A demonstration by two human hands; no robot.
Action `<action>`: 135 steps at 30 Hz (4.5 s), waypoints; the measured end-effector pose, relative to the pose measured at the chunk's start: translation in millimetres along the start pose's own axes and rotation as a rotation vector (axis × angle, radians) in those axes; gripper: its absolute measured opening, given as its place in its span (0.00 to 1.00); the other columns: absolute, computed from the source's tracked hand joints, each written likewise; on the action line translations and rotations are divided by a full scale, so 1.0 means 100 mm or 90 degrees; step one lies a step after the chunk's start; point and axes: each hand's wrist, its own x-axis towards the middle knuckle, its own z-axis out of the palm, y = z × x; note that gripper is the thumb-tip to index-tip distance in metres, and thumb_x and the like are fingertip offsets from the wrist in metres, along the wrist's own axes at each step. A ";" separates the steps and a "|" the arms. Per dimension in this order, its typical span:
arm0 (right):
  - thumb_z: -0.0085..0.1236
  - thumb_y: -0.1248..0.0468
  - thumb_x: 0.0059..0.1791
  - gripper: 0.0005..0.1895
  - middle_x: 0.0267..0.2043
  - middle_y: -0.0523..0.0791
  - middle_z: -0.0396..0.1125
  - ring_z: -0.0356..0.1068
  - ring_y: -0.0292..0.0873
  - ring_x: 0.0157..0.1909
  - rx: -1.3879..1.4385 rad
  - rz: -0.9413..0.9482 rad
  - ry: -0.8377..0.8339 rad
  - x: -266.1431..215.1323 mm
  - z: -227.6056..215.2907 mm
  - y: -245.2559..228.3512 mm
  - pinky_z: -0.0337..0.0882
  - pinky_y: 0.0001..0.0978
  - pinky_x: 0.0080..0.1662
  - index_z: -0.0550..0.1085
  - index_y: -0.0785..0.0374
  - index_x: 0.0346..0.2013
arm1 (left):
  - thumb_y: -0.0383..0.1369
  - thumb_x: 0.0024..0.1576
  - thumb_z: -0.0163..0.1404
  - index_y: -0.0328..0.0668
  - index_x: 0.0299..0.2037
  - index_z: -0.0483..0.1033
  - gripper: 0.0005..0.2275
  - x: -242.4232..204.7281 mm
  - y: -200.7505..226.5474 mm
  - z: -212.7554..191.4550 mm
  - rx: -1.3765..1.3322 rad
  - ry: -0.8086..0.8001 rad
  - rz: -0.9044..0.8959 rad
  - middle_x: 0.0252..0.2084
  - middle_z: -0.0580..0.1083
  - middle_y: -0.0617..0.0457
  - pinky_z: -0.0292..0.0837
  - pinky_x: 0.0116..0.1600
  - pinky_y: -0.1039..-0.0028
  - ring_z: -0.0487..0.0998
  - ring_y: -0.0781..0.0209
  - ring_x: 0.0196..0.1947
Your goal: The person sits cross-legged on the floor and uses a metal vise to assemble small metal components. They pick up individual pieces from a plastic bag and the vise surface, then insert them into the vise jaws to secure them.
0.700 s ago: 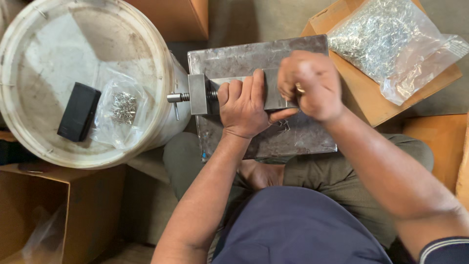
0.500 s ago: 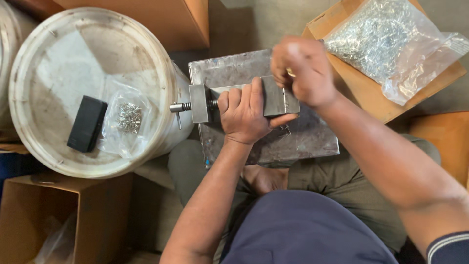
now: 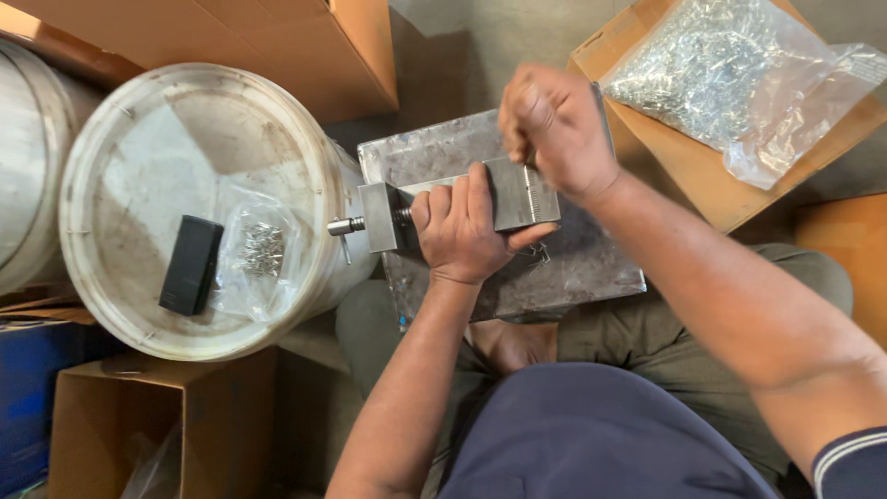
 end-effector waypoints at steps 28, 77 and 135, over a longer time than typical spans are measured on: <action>0.46 0.55 0.61 0.15 0.47 0.49 0.74 0.72 0.44 0.49 -0.284 0.144 0.251 -0.55 0.03 0.16 0.72 0.34 0.52 0.77 0.60 0.49 | 0.70 0.47 0.52 0.30 0.55 0.73 0.44 0.00 0.00 -0.05 -0.025 -0.020 0.007 0.41 0.74 0.49 0.62 0.52 0.59 0.71 0.49 0.39; 0.50 0.58 0.54 0.10 0.46 0.50 0.71 0.66 0.62 0.48 -0.512 0.132 0.325 -0.55 0.33 0.03 0.68 0.55 0.48 0.70 0.61 0.42 | 0.57 0.67 0.35 0.48 0.22 0.56 0.26 -0.32 -1.23 -0.57 -0.519 -0.183 -1.055 0.18 0.56 0.56 0.47 0.24 0.68 0.53 0.61 0.17; 0.44 0.58 0.62 0.16 0.53 0.41 0.67 0.63 0.34 0.48 -0.301 0.123 0.083 -0.60 -0.09 -0.05 0.67 0.29 0.52 0.70 0.60 0.61 | 0.35 0.65 0.42 0.33 0.49 0.73 0.12 -0.80 0.18 -0.41 -1.293 -0.213 -0.840 0.44 0.79 0.42 0.79 0.44 0.65 0.82 0.54 0.40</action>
